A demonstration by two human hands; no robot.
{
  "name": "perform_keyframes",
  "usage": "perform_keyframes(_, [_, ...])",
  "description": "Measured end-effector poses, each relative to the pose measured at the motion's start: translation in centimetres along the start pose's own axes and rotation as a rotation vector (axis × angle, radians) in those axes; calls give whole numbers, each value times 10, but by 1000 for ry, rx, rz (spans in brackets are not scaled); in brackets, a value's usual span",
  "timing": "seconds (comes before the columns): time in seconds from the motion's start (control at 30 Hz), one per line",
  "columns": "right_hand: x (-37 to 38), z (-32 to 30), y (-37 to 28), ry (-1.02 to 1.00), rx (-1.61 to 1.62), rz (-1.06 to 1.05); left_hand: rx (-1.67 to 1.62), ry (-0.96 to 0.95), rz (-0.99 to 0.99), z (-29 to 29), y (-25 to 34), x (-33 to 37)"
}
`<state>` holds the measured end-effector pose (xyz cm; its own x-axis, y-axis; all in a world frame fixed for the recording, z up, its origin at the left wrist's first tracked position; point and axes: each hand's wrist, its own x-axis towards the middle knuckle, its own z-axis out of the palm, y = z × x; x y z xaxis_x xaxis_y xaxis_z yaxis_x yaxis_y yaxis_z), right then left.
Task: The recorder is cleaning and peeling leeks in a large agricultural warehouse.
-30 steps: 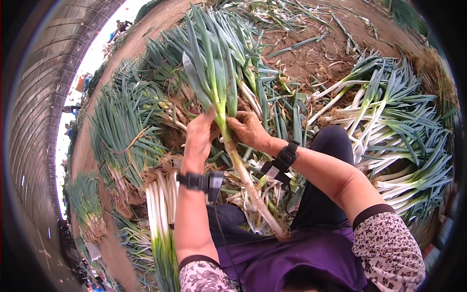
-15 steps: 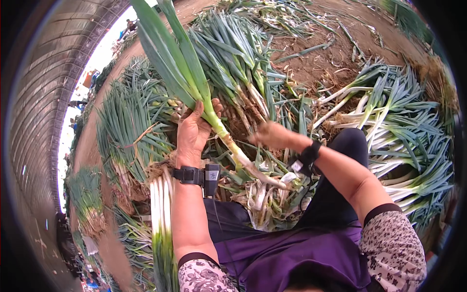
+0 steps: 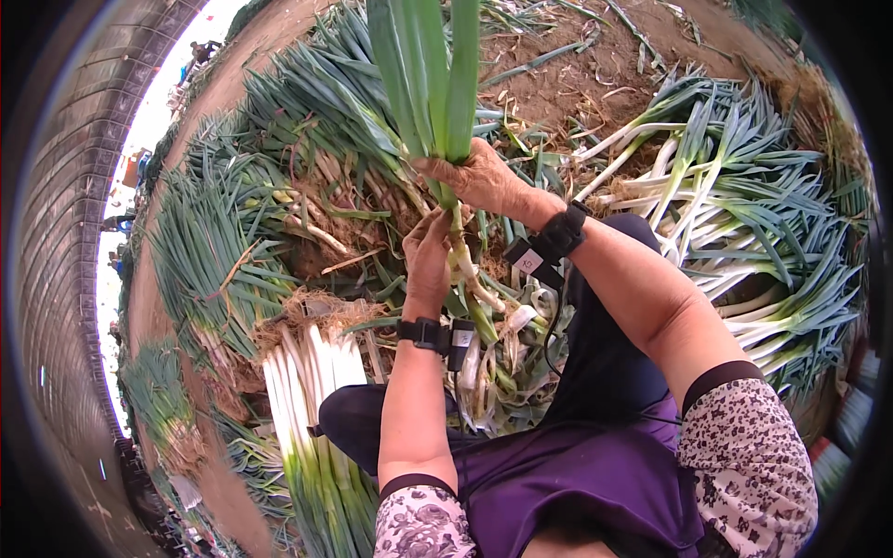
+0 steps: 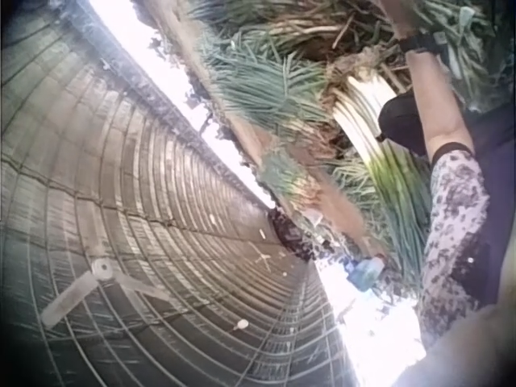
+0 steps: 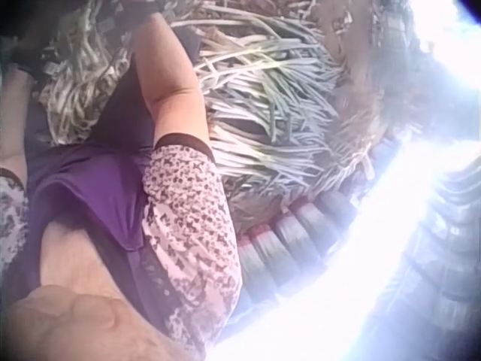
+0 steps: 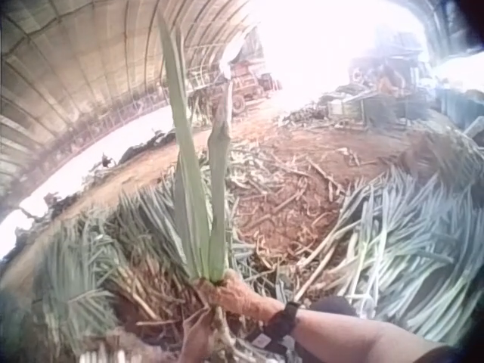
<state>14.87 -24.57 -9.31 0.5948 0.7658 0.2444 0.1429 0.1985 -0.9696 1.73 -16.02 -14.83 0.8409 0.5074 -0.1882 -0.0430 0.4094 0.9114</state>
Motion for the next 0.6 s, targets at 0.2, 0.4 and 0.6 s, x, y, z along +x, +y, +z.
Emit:
perform_keyframes(0.2, [-1,0,10,113,-118,12,45,101,75,4,-18,10])
perform_keyframes(0.4, [-2,-1,11,191,-188,31,23,126,60,8,-37,-4])
perform_keyframes(0.6, [-5,-4,11,193,-224,9,708,257,400,13,-28,-34])
